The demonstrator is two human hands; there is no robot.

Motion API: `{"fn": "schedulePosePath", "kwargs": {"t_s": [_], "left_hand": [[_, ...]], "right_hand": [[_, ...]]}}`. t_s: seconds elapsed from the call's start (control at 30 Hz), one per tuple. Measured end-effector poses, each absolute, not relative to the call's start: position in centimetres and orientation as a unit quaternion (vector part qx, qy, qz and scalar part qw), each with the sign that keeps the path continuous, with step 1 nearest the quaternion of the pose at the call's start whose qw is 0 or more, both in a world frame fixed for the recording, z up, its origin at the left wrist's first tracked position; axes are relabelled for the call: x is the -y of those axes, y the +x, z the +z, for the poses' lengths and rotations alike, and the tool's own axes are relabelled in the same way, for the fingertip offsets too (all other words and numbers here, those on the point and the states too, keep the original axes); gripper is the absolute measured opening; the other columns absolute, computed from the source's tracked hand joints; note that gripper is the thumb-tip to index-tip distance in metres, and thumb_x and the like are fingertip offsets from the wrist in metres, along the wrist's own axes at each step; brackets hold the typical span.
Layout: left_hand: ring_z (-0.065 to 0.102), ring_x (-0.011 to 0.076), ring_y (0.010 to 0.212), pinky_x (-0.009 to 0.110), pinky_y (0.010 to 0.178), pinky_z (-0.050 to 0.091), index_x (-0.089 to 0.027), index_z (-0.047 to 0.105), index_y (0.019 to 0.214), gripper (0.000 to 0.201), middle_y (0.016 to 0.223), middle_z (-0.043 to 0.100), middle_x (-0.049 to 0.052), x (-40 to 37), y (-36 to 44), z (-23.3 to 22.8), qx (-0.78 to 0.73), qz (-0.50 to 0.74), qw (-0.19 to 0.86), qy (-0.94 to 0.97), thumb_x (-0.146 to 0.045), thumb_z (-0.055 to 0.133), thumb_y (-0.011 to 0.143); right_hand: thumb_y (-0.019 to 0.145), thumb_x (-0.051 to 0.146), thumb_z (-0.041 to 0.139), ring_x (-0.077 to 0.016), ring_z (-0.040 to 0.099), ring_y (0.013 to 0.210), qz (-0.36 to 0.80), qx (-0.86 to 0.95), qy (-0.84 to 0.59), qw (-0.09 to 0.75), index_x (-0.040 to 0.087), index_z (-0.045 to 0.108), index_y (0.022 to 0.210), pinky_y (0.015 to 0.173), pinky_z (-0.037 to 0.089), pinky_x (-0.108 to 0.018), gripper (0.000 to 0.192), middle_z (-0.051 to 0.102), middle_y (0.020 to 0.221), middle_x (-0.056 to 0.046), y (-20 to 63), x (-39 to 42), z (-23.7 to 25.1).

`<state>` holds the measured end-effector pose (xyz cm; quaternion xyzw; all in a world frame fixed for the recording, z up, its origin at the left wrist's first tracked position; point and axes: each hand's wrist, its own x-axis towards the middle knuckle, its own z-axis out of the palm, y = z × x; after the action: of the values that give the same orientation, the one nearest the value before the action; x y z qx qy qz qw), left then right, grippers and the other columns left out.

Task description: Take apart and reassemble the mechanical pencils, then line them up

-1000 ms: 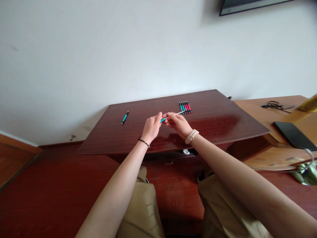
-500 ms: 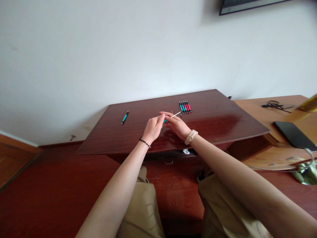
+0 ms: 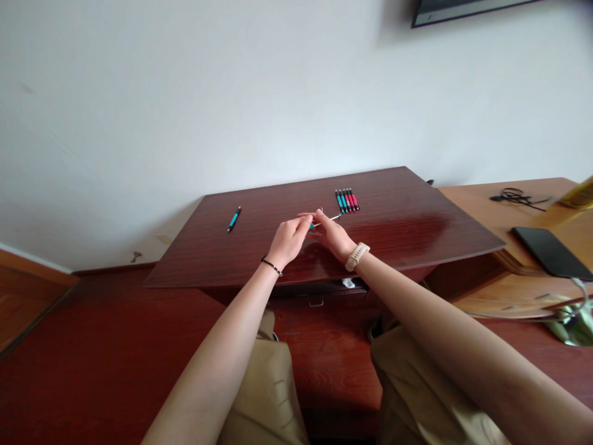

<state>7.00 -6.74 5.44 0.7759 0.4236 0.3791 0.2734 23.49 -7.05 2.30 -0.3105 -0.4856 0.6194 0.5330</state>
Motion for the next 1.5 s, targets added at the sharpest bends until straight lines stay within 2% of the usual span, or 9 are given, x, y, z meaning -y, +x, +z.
{"fn": "schedulePosePath", "kwargs": {"t_s": [0.17, 0.4, 0.6, 0.77, 0.87, 0.97, 1.17, 1.3, 1.5], "left_hand": [[0.073, 0.0281, 0.111, 0.034, 0.099, 0.051, -0.019, 0.078, 0.112, 0.029, 0.118, 0.08, 0.01, 6.6, 7.0, 5.2, -0.356, 0.372, 0.288, 0.807, -0.039, 0.058, 0.105], [0.073, 0.0265, 0.11, 0.035, 0.102, 0.051, -0.019, 0.078, 0.108, 0.022, 0.117, 0.081, 0.008, 6.5, 7.1, 5.2, -0.361, 0.391, 0.274, 0.801, -0.028, 0.06, 0.1], [0.071, 0.0239, 0.103, 0.032, 0.095, 0.05, -0.02, 0.076, 0.101, 0.021, 0.111, 0.08, 0.006, 6.3, 7.0, 5.5, -0.392, 0.419, 0.274, 0.772, -0.031, 0.058, 0.099], [0.065, 0.0211, 0.09, 0.03, 0.081, 0.048, -0.018, 0.075, 0.095, 0.025, 0.096, 0.075, 0.005, 6.3, 6.8, 5.5, -0.401, 0.413, 0.311, 0.756, -0.039, 0.062, 0.097], [0.055, 0.0164, 0.072, 0.027, 0.065, 0.04, -0.018, 0.074, 0.093, 0.028, 0.078, 0.064, 0.002, 6.3, 6.7, 5.4, -0.393, 0.417, 0.37, 0.731, -0.042, 0.061, 0.097], [0.044, 0.0124, 0.059, 0.026, 0.054, 0.028, -0.018, 0.072, 0.098, 0.026, 0.071, 0.055, 0.0, 6.2, 6.8, 5.3, -0.384, 0.434, 0.457, 0.675, -0.039, 0.057, 0.096], [0.05, 0.0101, 0.061, 0.024, 0.055, 0.031, -0.019, 0.064, 0.101, 0.023, 0.083, 0.072, 0.003, 5.8, 6.7, 4.9, -0.371, 0.467, 0.514, 0.616, -0.034, 0.073, 0.085], [0.047, 0.0084, 0.058, 0.024, 0.053, 0.026, -0.019, 0.065, 0.096, 0.027, 0.086, 0.072, 0.003, 5.5, 6.4, 4.8, -0.363, 0.473, 0.537, 0.597, -0.037, 0.079, 0.082], [0.043, 0.0068, 0.056, 0.025, 0.052, 0.024, -0.018, 0.07, 0.095, 0.025, 0.083, 0.071, 0.002, 5.4, 6.4, 4.8, -0.358, 0.471, 0.549, 0.591, -0.036, 0.081, 0.082]], "right_hand": [[0.093, 0.077, 0.065, -0.0257, 0.066, 0.123, 0.597, 0.51, -0.309, 0.537, 0.029, 0.083, 0.111, 0.109, 0.053, -0.04, 0.055, 0.079, 0.117, -0.004, 23.2, 7.0, 2.0], [0.093, 0.074, 0.068, -0.0232, 0.066, 0.123, 0.604, 0.499, -0.301, 0.543, 0.027, 0.079, 0.124, 0.101, 0.056, -0.032, 0.057, 0.075, 0.13, -0.005, 23.3, 7.1, 2.1], [0.097, 0.071, 0.064, -0.0201, 0.068, 0.112, 0.578, 0.487, -0.303, 0.58, 0.031, 0.078, 0.129, 0.094, 0.057, -0.031, 0.052, 0.074, 0.127, -0.005, 23.7, 7.1, 2.5], [0.1, 0.071, 0.06, -0.0194, 0.067, 0.109, 0.569, 0.502, -0.309, 0.573, 0.03, 0.081, 0.123, 0.091, 0.056, -0.03, 0.051, 0.075, 0.125, -0.006, 23.9, 7.4, 3.0], [0.099, 0.07, 0.062, -0.0193, 0.068, 0.106, 0.565, 0.502, -0.314, 0.574, 0.029, 0.082, 0.119, 0.089, 0.055, -0.03, 0.05, 0.076, 0.124, -0.006, 23.9, 7.3, 3.0], [0.098, 0.07, 0.063, -0.019, 0.069, 0.101, 0.555, 0.508, -0.324, 0.573, 0.028, 0.082, 0.118, 0.085, 0.054, -0.03, 0.05, 0.077, 0.117, -0.006, 23.9, 7.1, 2.8], [0.094, 0.076, 0.065, -0.0173, 0.064, 0.087, 0.529, 0.505, -0.349, 0.586, 0.025, 0.083, 0.115, 0.074, 0.05, -0.027, 0.058, 0.072, 0.091, -0.004, 24.2, 6.8, 2.8], [0.092, 0.077, 0.066, -0.0146, 0.056, 0.075, 0.546, 0.492, -0.337, 0.589, 0.023, 0.083, 0.107, 0.069, 0.046, -0.027, 0.059, 0.067, 0.085, -0.003, 24.2, 6.9, 2.9], [0.093, 0.075, 0.068, -0.0144, 0.055, 0.073, 0.542, 0.479, -0.325, 0.609, 0.023, 0.082, 0.104, 0.069, 0.046, -0.028, 0.055, 0.062, 0.081, -0.001, 24.1, 7.1, 3.0]]}}
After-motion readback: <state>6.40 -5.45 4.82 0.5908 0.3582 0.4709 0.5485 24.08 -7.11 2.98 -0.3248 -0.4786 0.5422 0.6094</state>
